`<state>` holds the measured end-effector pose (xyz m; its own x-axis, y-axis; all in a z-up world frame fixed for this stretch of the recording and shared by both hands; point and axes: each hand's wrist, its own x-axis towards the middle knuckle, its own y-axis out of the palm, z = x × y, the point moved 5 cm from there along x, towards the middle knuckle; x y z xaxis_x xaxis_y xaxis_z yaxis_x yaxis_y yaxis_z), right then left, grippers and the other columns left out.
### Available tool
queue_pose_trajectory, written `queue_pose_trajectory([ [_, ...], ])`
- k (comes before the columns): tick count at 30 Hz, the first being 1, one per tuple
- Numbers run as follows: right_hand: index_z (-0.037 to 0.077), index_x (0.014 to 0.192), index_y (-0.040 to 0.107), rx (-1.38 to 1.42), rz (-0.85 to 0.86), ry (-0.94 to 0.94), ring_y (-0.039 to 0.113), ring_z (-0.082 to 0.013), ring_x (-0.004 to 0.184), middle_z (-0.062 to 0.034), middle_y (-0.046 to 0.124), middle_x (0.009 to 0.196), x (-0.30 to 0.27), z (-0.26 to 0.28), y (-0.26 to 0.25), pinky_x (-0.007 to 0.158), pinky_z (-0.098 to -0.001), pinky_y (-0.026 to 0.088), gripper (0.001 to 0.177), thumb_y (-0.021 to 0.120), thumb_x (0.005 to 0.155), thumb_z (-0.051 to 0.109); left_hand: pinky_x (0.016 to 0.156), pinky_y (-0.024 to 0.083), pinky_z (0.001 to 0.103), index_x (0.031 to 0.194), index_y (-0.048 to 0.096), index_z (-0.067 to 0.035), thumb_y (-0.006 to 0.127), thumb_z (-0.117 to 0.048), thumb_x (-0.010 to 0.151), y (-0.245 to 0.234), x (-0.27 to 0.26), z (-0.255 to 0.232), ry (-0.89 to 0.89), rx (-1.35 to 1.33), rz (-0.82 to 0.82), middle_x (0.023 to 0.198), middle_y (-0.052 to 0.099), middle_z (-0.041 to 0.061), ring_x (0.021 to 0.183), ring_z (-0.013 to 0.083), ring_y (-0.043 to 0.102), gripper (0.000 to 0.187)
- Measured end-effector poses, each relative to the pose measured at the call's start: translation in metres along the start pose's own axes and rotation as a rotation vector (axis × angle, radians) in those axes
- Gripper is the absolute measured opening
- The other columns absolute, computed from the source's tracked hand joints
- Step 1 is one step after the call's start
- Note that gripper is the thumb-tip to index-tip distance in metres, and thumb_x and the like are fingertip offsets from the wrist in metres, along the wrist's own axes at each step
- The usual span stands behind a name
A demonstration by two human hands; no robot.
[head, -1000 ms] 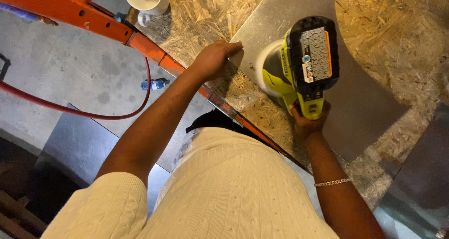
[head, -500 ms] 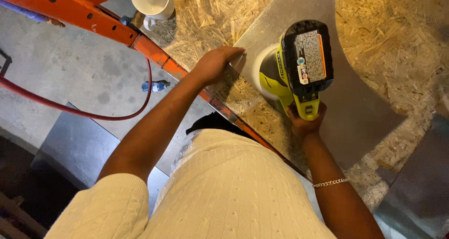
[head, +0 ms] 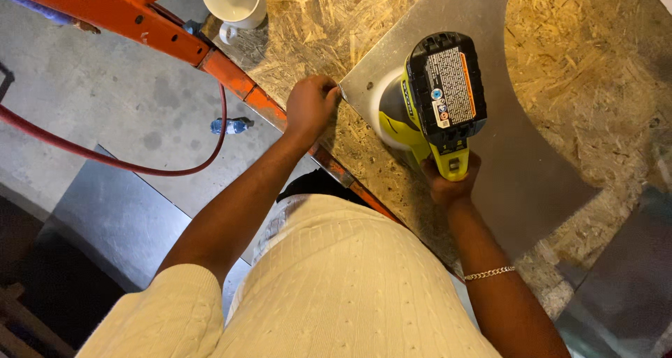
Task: The person polishes a piece of curved sheet metal using an orbital polisher, moving the tool across the surface while holding the metal steady with the other hand.
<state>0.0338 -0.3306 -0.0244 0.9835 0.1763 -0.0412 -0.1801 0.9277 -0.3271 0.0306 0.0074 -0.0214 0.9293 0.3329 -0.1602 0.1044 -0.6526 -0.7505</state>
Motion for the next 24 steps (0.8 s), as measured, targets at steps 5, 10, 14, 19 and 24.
queue_pose_trajectory([
  [5, 0.0, 0.083, 0.067, -0.205, 0.101, -0.093, 0.071, -0.0413, 0.075, -0.0198, 0.068, 0.076, 0.002, 0.009, 0.002, 0.075, -0.0483, 0.055, 0.018, 0.084, 0.076, -0.002, 0.083, 0.055, 0.056, 0.109, 0.069, -0.014, 0.077, -0.021, 0.086, -0.013, -0.003, -0.012, 0.004, -0.052, -0.022, 0.091, 0.069, 0.016, 0.095, 0.0427, 0.068, 0.025],
  [10, 0.005, 0.076, 0.068, -0.117, -0.005, -0.018, 0.068, -0.0202, 0.067, -0.0099, 0.069, 0.073, -0.008, -0.059, -0.013, 0.067, -0.0299, 0.051, 0.023, 0.085, 0.067, -0.008, 0.082, 0.055, 0.048, 0.125, 0.061, -0.012, 0.069, -0.006, 0.086, -0.008, -0.015, -0.02, 0.232, 0.145, -0.124, 0.105, 0.06, 0.011, 0.101, 0.0375, 0.063, 0.04],
  [14, 0.0, 0.076, 0.066, -0.251, 0.009, -0.019, 0.069, -0.0236, 0.07, -0.0141, 0.069, 0.073, 0.001, -0.01, -0.009, 0.065, -0.0365, 0.05, 0.021, 0.082, 0.07, -0.011, 0.06, 0.051, 0.043, 0.106, 0.066, -0.005, 0.068, -0.009, 0.081, 0.113, -0.051, 0.005, 0.774, 0.495, -0.312, 0.084, 0.056, 0.014, 0.072, 0.0331, 0.059, 0.026],
  [19, -0.001, 0.081, 0.064, -0.337, -0.007, 0.038, 0.061, -0.0194, 0.072, -0.0146, 0.066, 0.076, 0.005, 0.029, -0.006, 0.071, -0.0361, 0.048, 0.02, 0.079, 0.073, -0.012, 0.072, 0.053, 0.043, 0.119, 0.066, -0.004, 0.069, -0.02, 0.09, 0.02, -0.107, -0.118, 0.989, -0.16, -0.283, 0.112, 0.064, 0.019, 0.09, 0.0365, 0.066, 0.034],
  [24, 0.001, 0.085, 0.067, -0.138, -0.008, 0.0, 0.058, -0.0168, 0.071, -0.0124, 0.065, 0.073, -0.004, -0.005, 0.001, 0.066, -0.0353, 0.049, 0.028, 0.085, 0.065, 0.006, 0.09, 0.05, 0.047, 0.118, 0.057, -0.003, 0.071, -0.021, 0.092, 0.039, -0.101, -0.137, 0.5, -0.509, -0.047, 0.105, 0.061, 0.018, 0.102, 0.0397, 0.063, 0.035],
])
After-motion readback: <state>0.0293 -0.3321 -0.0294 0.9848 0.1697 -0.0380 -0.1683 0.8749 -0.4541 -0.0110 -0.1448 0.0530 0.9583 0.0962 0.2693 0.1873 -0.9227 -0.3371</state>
